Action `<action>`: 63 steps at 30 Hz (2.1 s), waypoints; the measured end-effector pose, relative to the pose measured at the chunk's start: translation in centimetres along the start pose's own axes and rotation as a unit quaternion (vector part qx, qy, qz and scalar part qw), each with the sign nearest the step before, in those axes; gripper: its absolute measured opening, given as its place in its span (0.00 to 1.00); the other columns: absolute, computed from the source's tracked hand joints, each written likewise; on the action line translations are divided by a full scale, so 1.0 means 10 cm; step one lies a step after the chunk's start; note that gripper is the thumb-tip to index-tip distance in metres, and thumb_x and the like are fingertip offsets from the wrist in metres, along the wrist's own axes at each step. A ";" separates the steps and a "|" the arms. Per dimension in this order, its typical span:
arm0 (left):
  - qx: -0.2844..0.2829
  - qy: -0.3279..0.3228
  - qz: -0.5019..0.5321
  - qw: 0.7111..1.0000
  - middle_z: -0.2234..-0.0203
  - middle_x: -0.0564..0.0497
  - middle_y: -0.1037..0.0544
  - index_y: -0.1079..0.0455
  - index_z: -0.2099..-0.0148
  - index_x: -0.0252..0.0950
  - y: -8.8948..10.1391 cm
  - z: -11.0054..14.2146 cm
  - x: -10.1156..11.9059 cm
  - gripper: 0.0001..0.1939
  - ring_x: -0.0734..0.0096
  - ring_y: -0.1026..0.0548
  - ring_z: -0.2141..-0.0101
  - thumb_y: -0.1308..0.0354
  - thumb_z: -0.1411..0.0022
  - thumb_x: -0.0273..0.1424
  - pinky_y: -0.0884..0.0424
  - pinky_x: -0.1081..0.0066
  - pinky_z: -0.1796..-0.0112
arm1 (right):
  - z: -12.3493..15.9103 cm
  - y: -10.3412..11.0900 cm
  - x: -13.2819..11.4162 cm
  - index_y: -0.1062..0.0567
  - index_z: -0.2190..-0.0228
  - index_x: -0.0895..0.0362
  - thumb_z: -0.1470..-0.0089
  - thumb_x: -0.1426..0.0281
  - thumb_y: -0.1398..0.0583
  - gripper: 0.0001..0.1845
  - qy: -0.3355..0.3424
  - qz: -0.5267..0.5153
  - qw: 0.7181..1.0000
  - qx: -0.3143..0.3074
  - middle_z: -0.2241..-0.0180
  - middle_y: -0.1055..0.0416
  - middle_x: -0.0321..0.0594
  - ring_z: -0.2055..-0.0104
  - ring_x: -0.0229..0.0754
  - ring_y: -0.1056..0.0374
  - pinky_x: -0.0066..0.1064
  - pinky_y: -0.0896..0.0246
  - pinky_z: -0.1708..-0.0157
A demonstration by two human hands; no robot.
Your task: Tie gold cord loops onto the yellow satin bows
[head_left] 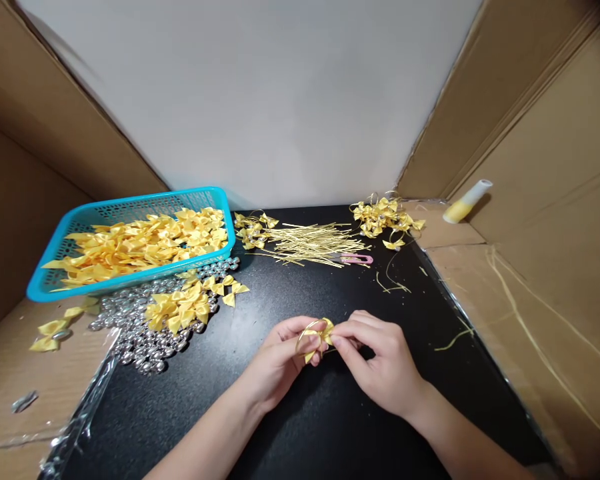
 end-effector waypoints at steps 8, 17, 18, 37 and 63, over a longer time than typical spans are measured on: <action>0.001 0.005 -0.017 1.000 0.80 0.51 0.25 0.21 0.72 0.31 0.00 0.00 -0.02 0.10 0.80 0.33 0.78 0.25 0.58 0.30 0.36 0.79 0.74 | 0.01 -0.02 0.01 0.24 0.73 0.56 0.42 0.76 0.44 0.11 -0.016 -0.027 1.000 -0.003 0.77 0.27 0.37 0.75 0.37 0.34 0.30 0.39 0.71; -0.010 -0.005 -0.024 1.000 0.79 0.51 0.25 0.20 0.71 0.31 0.01 -0.01 -0.01 0.11 0.80 0.32 0.78 0.25 0.57 0.32 0.36 0.80 0.74 | 0.03 -0.02 0.05 0.23 0.74 0.57 0.42 0.76 0.43 0.11 -0.035 -0.026 0.999 -0.008 0.78 0.29 0.37 0.76 0.37 0.37 0.29 0.41 0.72; -0.010 -0.004 -0.024 1.000 0.79 0.51 0.25 0.20 0.70 0.31 0.02 -0.01 -0.02 0.11 0.80 0.32 0.78 0.25 0.57 0.32 0.36 0.80 0.74 | 0.03 -0.02 0.05 0.24 0.74 0.57 0.42 0.76 0.43 0.11 -0.036 -0.028 0.999 -0.009 0.78 0.29 0.37 0.76 0.37 0.37 0.29 0.41 0.72; 0.002 -0.006 0.013 1.000 0.79 0.50 0.22 0.19 0.68 0.33 0.02 -0.02 -0.04 0.13 0.80 0.29 0.77 0.24 0.60 0.30 0.34 0.82 0.75 | 0.04 -0.01 0.04 0.23 0.73 0.57 0.43 0.77 0.42 0.10 -0.064 -0.052 0.997 0.005 0.79 0.30 0.35 0.76 0.36 0.36 0.27 0.42 0.74; -0.035 -0.006 0.033 0.999 0.80 0.53 0.23 0.28 0.71 0.35 -0.01 0.00 -0.03 0.12 0.80 0.30 0.78 0.27 0.54 0.27 0.34 0.82 0.75 | 0.04 0.00 0.05 0.24 0.74 0.59 0.44 0.77 0.42 0.09 -0.045 -0.043 0.998 0.020 0.80 0.33 0.35 0.77 0.35 0.39 0.27 0.44 0.74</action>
Point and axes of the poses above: each hand's wrist, its own z-axis away from the middle knuckle, its own y-axis out of the back of the hand, x = y × z, the point moved 4 cm from there along -z, towards the middle knuckle
